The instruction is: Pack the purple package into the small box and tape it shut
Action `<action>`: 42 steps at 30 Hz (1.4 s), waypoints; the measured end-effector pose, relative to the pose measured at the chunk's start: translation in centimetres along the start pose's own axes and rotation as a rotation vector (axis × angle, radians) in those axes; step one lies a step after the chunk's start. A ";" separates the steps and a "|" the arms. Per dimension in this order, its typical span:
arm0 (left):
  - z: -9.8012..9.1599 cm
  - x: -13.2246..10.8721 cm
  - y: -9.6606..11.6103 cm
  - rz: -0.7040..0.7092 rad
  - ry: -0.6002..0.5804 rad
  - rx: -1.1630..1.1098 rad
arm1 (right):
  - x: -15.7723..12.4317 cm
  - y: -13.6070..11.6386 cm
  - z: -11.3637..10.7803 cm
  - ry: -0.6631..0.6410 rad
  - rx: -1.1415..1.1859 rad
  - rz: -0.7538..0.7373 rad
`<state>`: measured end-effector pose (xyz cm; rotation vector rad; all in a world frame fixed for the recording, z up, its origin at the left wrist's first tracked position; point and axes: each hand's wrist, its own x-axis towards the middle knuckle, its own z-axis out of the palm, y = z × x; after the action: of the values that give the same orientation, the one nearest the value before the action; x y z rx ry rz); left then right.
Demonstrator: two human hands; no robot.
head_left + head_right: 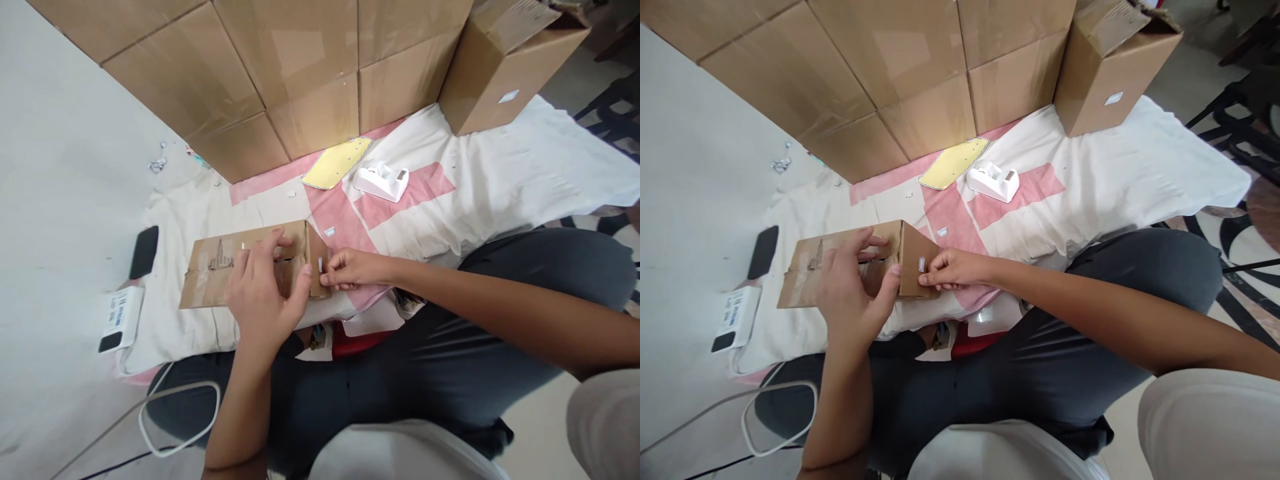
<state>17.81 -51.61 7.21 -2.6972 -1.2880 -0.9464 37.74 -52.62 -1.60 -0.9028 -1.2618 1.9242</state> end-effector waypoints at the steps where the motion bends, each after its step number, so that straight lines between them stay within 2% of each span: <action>1: 0.0 0.0 0.0 0.003 0.003 0.002 | 0.0 0.0 -0.1 -0.013 0.002 0.003; 5: 0.0 0.0 0.0 0.007 0.004 0.001 | 0.0 -0.1 -0.4 -0.026 0.076 0.056; 11: 0.2 0.0 -0.2 0.026 0.003 -0.014 | -0.1 -0.8 -0.5 -0.101 -0.055 0.076; 20: 0.0 0.1 -0.3 0.069 0.009 0.002 | 0.4 -0.1 -0.8 -0.089 0.083 0.143; 26: 0.0 0.2 -0.4 0.084 -0.006 -0.009 | 0.6 -0.7 -0.4 0.056 0.151 0.156; 33: 0.0 0.3 -0.6 0.096 0.000 0.018 | 1.4 -1.1 -0.3 0.135 0.154 0.236; 39: 0.1 0.3 -0.5 0.111 0.010 0.030 | 0.9 -0.7 -0.2 0.065 0.160 0.165; 42: 0.1 0.3 -0.6 0.112 0.002 0.035 | 1.0 -0.2 -0.3 0.139 0.178 0.170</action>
<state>17.58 -50.97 7.11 -2.7082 -1.1284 -0.9052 37.50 -51.57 -1.72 -1.0581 -0.9432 2.0290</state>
